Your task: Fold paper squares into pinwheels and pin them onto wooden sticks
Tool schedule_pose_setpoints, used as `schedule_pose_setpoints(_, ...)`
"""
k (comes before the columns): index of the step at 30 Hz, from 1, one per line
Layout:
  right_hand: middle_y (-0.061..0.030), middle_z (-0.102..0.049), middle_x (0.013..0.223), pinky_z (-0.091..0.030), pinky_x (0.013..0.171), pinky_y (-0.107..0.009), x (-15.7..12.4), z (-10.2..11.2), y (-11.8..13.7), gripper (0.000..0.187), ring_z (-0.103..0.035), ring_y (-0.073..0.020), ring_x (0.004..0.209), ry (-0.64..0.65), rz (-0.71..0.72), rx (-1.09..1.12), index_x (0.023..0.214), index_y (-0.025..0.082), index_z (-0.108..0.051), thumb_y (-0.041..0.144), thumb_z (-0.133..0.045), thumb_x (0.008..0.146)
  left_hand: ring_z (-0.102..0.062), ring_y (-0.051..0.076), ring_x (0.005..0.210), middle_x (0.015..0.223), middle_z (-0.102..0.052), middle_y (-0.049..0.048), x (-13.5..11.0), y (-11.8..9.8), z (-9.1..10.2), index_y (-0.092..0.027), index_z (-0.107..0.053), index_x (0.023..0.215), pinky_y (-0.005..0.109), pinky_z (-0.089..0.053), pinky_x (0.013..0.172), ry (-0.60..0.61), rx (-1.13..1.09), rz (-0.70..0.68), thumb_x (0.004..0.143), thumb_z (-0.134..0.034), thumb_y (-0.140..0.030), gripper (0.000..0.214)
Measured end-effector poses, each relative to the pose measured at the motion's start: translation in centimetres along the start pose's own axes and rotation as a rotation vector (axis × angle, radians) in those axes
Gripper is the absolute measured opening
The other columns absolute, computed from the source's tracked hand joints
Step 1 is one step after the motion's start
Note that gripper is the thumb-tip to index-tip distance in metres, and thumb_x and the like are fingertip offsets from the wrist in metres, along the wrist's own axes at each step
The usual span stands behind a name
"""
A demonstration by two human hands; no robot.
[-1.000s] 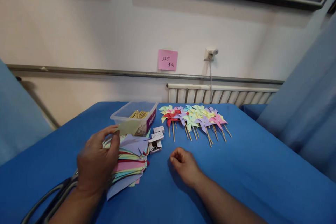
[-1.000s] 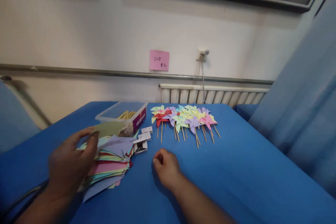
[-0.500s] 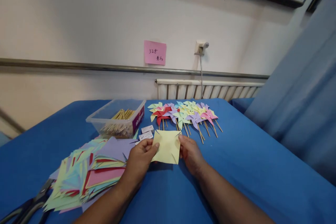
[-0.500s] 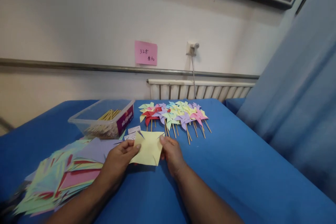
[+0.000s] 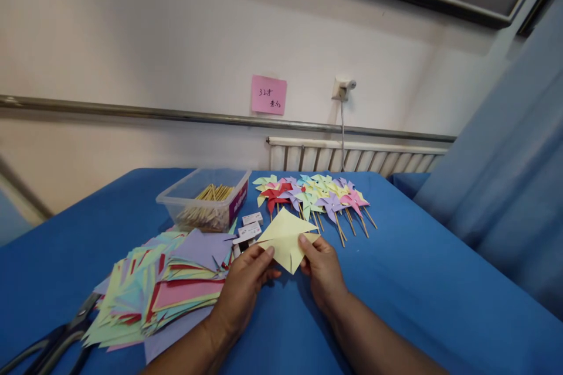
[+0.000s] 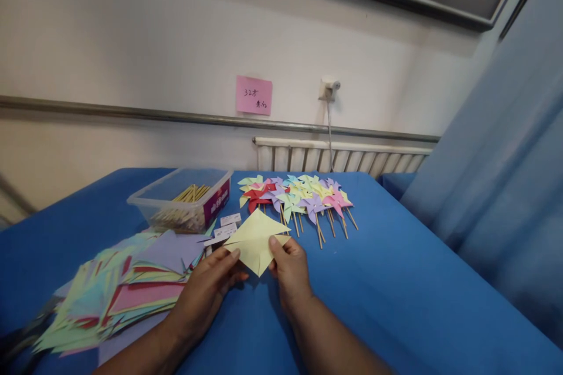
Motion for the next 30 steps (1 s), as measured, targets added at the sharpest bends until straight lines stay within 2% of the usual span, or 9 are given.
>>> schedule_pose_setpoints(3, 0.0061, -0.048, 0.045, -0.022, 0.037, -0.018, 0.1, 0.0, -0.6, 0.033, -0.034, -0.0050, 0.038, 0.016, -0.002, -0.001, 0.072, 0.015, -0.062, 0.046, -0.072, 0.067, -0.055, 0.012, 0.054, 0.067, -0.065, 0.0015, 0.5, 0.1, 0.6, -0.015, -0.065, 0.083, 0.022, -0.041, 0.051, -0.040, 0.165, -0.025, 0.073, -0.064, -0.040, 0.027)
schedule_pose_setpoints(10, 0.0019, -0.055, 0.051, -0.025, 0.038, -0.018, -0.1, -1.0, -2.2, 0.038, -0.041, -0.0066, 0.041, 0.106, -0.085, -0.057, 0.080, 0.010, -0.067, 0.042, -0.077, 0.061, -0.053, 0.015, 0.050, 0.053, -0.059, -0.0019, 1.4, 0.3, 2.4, -0.017, -0.062, 0.074, 0.023, -0.039, 0.049, -0.154, 0.309, -0.081, 0.070, -0.063, -0.044, 0.028)
schedule_pose_setpoints(17, -0.0003, -0.059, 0.057, -0.025, 0.039, -0.019, -0.4, -1.1, -0.6, 0.035, -0.043, -0.0070, 0.044, 0.114, -0.060, 0.007, 0.082, 0.012, -0.068, 0.044, -0.072, 0.068, -0.058, 0.017, 0.056, 0.064, -0.065, 0.0004, 2.0, 1.0, 2.1, -0.016, -0.064, 0.088, 0.026, -0.042, 0.052, -0.076, 0.216, -0.057, 0.069, -0.065, -0.040, 0.031)
schedule_pose_setpoints(25, 0.0018, -0.061, 0.057, -0.032, 0.043, -0.019, 0.4, -0.3, -0.9, 0.028, -0.047, -0.0083, 0.046, 0.095, -0.067, 0.002, 0.072, 0.014, -0.065, 0.038, -0.076, 0.062, -0.052, 0.013, 0.049, 0.058, -0.062, -0.0017, 1.6, 0.8, 1.7, -0.014, -0.065, 0.090, 0.023, -0.039, 0.047, -0.070, 0.263, -0.062, 0.068, -0.067, -0.037, 0.032)
schedule_pose_setpoints(30, 0.0034, -0.057, 0.054, -0.025, 0.039, -0.018, 0.4, 0.1, -0.8, 0.027, -0.040, -0.0064, 0.042, 0.075, -0.030, -0.045, 0.073, 0.014, -0.065, 0.038, -0.074, 0.064, -0.055, 0.014, 0.052, 0.063, -0.064, -0.0002, 1.4, 0.7, 1.5, -0.014, -0.064, 0.091, 0.023, -0.041, 0.049, -0.054, 0.235, -0.067, 0.068, -0.067, -0.037, 0.033)
Point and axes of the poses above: each hand's wrist, its own x-axis towards the middle knuckle, its own z-axis out of the back of the hand, y = z × x, the point moved 8 cm from there along x, towards the middle knuckle
